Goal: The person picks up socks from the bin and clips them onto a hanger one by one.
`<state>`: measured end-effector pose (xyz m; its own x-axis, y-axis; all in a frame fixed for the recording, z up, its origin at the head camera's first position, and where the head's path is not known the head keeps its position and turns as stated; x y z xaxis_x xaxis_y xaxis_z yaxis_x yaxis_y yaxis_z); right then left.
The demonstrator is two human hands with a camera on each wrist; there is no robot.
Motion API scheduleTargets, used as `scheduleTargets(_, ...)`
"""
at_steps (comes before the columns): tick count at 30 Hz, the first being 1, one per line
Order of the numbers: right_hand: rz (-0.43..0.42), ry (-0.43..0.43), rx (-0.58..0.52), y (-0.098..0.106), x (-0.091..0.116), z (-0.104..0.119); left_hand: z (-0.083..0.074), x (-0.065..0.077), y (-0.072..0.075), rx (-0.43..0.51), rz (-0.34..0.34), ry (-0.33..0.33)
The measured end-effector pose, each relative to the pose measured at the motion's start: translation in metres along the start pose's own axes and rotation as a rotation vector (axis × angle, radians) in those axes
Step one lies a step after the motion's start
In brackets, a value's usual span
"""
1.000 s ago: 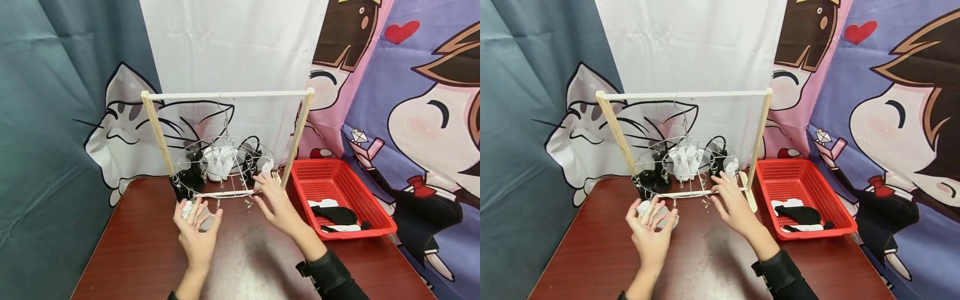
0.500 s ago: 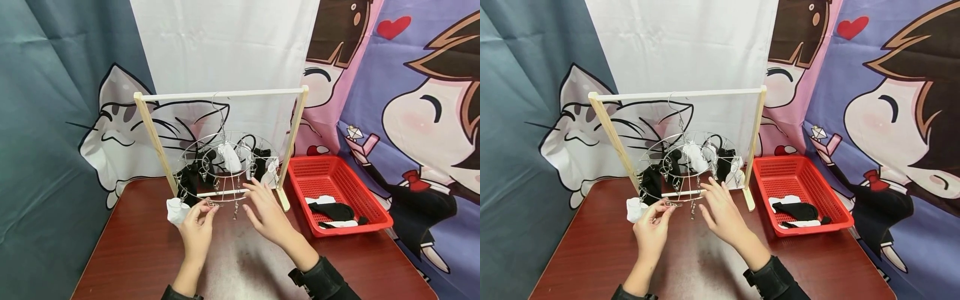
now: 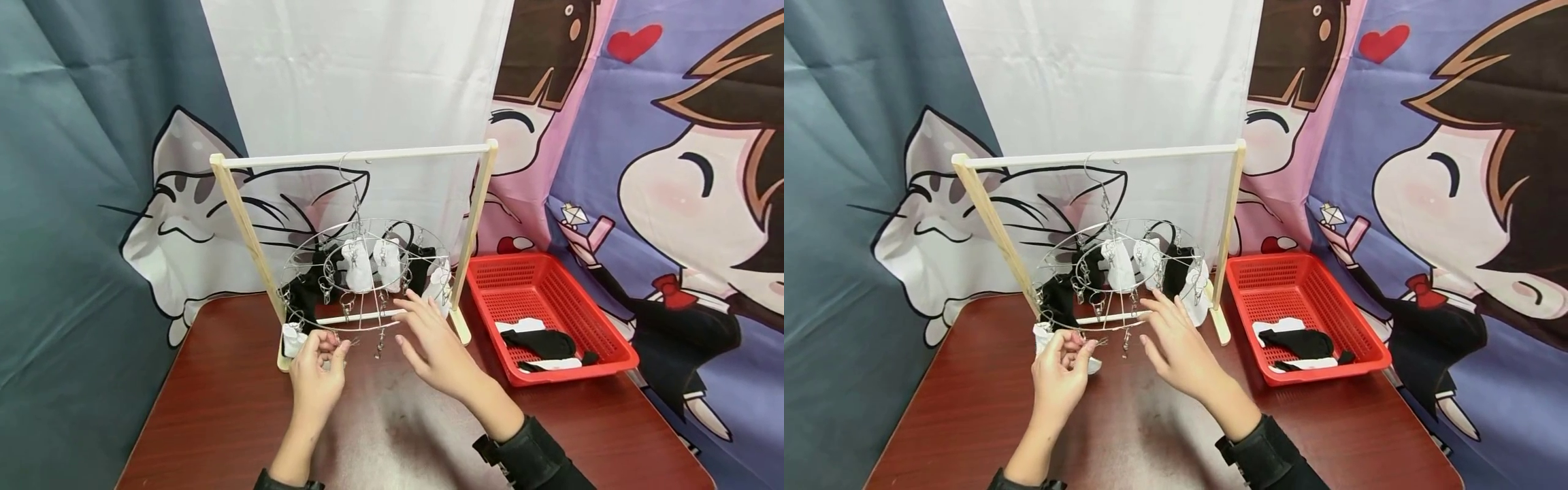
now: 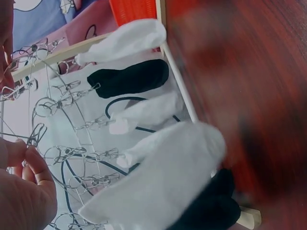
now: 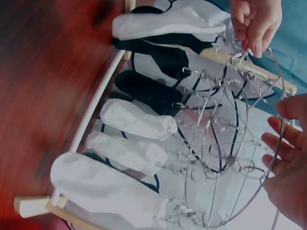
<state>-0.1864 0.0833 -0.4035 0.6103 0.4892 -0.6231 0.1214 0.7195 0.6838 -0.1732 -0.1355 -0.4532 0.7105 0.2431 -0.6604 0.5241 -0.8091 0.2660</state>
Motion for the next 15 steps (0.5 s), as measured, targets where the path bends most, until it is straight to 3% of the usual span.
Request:
scheduleTargets(4,0.000,0.056,0.003,0.017,-0.003,-0.017,-0.001,0.000,0.004,-0.007,-0.008,0.009)
scheduleTargets(7,-0.046,0.060,0.009,0.042,-0.002,-0.046,-0.001,0.000,0.005,-0.014,-0.011,0.008)
scheduleTargets(10,-0.049,-0.048,0.059,0.072,0.005,-0.086,-0.002,-0.001,0.006,-0.012,-0.013,-0.006)
scheduleTargets(11,-0.017,-0.100,0.084,0.081,0.010,-0.101,-0.002,-0.001,0.007,-0.009,-0.015,-0.012)
scheduleTargets(13,0.127,-0.219,0.145,0.094,0.021,-0.131,-0.003,-0.001,0.007,0.000,-0.021,-0.017)
scheduleTargets(15,0.376,-0.315,0.184,0.099,0.032,-0.157,-0.003,-0.001,0.010,0.008,-0.030,-0.018)
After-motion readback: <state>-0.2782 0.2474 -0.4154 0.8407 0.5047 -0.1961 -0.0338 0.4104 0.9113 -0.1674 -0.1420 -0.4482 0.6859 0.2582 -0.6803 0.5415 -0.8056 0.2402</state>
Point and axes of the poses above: each hand's wrist, its own x-axis away from the middle knuckle, its own y-axis out of the back of the hand, z = x × y, the point moved 2 cm from there along -x, towards the middle knuckle, and after that the axes turned 7 degrees about -x, right-handed, at the moved point
